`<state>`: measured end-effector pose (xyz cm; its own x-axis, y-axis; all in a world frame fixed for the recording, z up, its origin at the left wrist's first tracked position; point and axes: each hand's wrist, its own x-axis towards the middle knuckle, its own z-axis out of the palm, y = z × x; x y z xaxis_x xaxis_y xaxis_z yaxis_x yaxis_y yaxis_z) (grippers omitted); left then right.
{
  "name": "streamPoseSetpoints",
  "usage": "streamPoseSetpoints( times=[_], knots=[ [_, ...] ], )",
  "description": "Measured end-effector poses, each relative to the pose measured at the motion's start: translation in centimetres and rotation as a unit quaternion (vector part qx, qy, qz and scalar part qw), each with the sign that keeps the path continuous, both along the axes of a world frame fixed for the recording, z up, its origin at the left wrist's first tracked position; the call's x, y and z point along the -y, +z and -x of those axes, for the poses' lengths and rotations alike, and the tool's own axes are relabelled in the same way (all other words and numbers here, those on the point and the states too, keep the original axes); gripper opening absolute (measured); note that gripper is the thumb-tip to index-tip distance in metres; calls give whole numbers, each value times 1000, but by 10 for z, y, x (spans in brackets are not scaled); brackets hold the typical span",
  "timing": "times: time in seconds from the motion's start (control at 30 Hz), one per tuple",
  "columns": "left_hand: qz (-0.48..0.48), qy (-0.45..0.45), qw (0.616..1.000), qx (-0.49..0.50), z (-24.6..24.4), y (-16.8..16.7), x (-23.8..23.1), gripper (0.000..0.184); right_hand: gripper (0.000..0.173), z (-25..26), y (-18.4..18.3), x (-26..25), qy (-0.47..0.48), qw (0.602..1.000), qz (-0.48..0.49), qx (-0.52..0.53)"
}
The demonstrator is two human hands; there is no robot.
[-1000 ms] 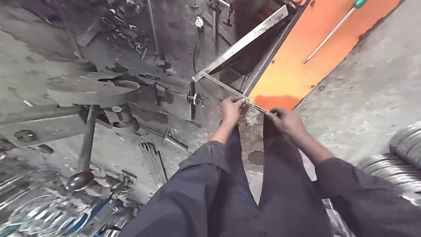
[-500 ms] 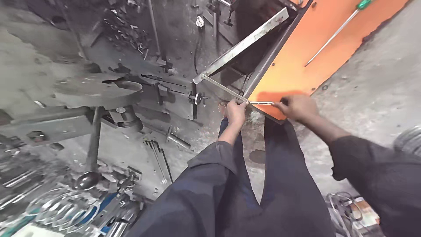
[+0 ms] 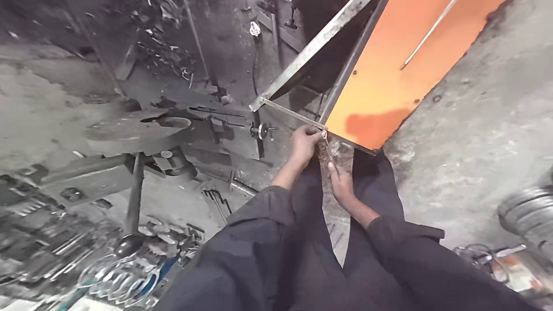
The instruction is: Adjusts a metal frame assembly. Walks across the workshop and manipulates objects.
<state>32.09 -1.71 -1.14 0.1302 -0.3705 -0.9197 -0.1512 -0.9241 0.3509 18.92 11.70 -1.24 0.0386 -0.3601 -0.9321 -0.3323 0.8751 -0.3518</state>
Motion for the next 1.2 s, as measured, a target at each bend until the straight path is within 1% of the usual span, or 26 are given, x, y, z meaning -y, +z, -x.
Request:
streamPoseSetpoints(
  times=[0.07, 0.1, 0.13, 0.17, 0.2, 0.27, 0.3, 0.37, 0.4, 0.43, 0.47, 0.5, 0.53, 0.57, 0.6, 0.67, 0.7, 0.77, 0.83, 0.9, 0.93, 0.97, 1.03, 1.07, 1.1, 1.2],
  knots=[
    [-13, 16, 999, -39, -11, 9, -16, 27, 54, 13, 6, -4, 57, 998, -17, 10],
    [-12, 0, 999, -39, -16, 11, -20, 28, 55, 20, 5, -5, 90, 996, -16, 13],
    [6, -37, 999, -15, -19, 13, -22, 28, 55, 27, 4, -7, 121, 993, 1, 7],
    [44, -107, 993, 32, -21, 17, -19, 27, 55, 34, 2, -8, 150, 988, 26, -2],
    [95, -201, 970, 99, -22, 19, -10, 25, 55, 40, -1, -7, 173, 984, 46, -10],
    [190, -360, 882, 237, -22, 10, 16, 26, 48, 52, -1, -6, 213, 975, 57, -12],
    [217, -415, 840, 274, -21, 1, 33, 27, 46, 58, 1, -4, 235, 971, 51, 0],
    [255, -490, 777, 302, -20, -22, 59, 28, 45, 69, 5, -3, 264, 962, 54, 36],
    [246, -525, 756, 303, -19, -33, 66, 29, 43, 74, 9, -3, 268, 960, 66, 48],
    [263, -556, 720, 322, -22, -54, 69, 33, 40, 79, 9, -1, 273, 957, 83, 57],
    [315, -566, 676, 352, -25, -76, 68, 39, 36, 84, 5, 1, 282, 952, 106, 55],
    [359, -559, 647, 373, -27, -90, 64, 44, 32, 90, -3, 4, 297, 945, 126, 53],
    [356, -567, 640, 377, -32, -88, 56, 47, 31, 89, 1, 2, 309, 941, 124, 57],
    [316, -584, 648, 373, -31, -82, 52, 51, 32, 87, 4, 1, 318, 939, 122, 53],
    [252, -609, 661, 359, -27, -76, 62, 56, 33, 85, 1, 6, 322, 937, 129, 42],
    [74, -661, 695, 274, -14, -57, 90, 65, 40, 78, 0, 16, 321, 937, 134, 31],
    [33, -670, 705, 230, -12, -50, 98, 64, 43, 76, 2, 16, 324, 937, 124, 32],
    [29, -660, 729, 179, -16, -40, 97, 52, 43, 77, 2, 8, 342, 934, 86, 50],
    [52, -647, 741, 171, -21, -36, 95, 47, 45, 81, -8, 3, 364, 927, 50, 71],
    [59, -619, 764, 171, -17, -26, 93, 49, 48, 82, -16, 2, 385, 919, 25, 83],
    [36, -612, 773, 162, -14, -21, 96, 50, 49, 79, -19, 1, 391, 916, 20, 88],
    [35, -613, 773, 158, -18, -24, 92, 49, 51, 76, -20, -1, 399, 912, 12, 96],
    [79, -594, 791, 123, -34, -16, 84, 49, 53, 72, -20, -1, 405, 908, 11, 104],
    [86, -596, 792, 102, -39, -13, 85, 50, 54, 73, -22, -1, 399, 911, 23, 100],
    [74, -606, 787, 86, -39, -14, 88, 57, 56, 76, -23, -2, 395, 913, 33, 96],
    [-19, -654, 750, 91, -25, -19, 97, 64, 55, 78, -21, 0, 409, 907, 11, 101]
  ],
)
